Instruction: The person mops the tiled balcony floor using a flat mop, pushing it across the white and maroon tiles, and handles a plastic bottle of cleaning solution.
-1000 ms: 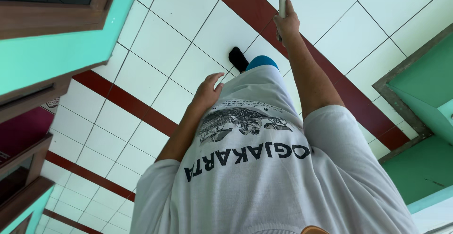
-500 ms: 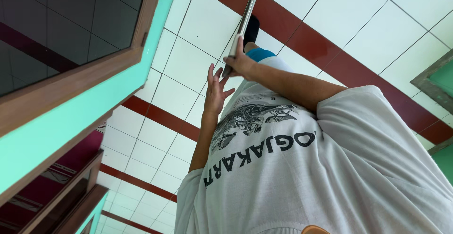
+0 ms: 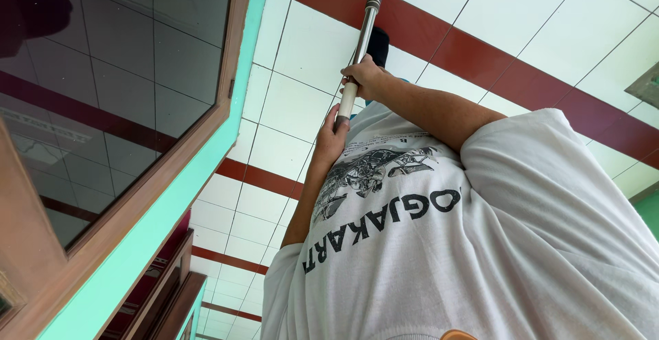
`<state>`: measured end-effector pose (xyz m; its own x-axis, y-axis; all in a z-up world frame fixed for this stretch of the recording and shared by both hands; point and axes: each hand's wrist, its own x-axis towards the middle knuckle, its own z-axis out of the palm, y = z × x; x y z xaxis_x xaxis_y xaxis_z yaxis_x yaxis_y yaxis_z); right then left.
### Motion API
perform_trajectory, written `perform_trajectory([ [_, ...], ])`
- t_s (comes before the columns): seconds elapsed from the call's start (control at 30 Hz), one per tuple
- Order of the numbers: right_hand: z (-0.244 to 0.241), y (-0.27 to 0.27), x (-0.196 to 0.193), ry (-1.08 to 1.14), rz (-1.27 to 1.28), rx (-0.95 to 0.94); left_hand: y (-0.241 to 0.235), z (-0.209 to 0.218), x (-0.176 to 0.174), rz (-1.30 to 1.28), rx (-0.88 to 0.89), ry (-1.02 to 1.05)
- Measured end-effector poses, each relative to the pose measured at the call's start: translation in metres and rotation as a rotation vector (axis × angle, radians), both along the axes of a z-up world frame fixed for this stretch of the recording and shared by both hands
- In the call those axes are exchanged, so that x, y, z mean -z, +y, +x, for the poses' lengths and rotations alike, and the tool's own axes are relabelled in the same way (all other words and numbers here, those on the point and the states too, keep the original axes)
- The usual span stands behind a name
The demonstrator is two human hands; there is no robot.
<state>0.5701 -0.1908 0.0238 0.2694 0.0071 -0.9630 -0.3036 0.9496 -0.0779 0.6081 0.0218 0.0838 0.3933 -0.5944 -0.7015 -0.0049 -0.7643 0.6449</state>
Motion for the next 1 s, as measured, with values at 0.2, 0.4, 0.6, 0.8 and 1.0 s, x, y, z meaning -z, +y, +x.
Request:
perform_trajectory([
  [0.2,0.005,-0.007,-0.011,-0.074,-0.041,0.169,-0.045,0.033,-0.073,0.171,0.113,0.214],
  [0.4,-0.031,-0.012,-0.055,-0.172,-0.154,0.427,-0.07,0.039,-0.112,-0.513,0.57,0.309],
  [0.6,-0.08,0.066,-0.086,-0.152,-0.156,0.599,-0.055,0.017,-0.116,-0.257,0.893,0.116],
  [0.8,-0.139,0.159,-0.066,-0.178,-0.211,0.605,-0.006,-0.008,-0.089,-0.323,1.13,0.197],
  [1.0,-0.206,0.269,-0.095,-0.142,-0.219,0.586,0.023,-0.037,-0.044,-0.641,1.366,-0.08],
])
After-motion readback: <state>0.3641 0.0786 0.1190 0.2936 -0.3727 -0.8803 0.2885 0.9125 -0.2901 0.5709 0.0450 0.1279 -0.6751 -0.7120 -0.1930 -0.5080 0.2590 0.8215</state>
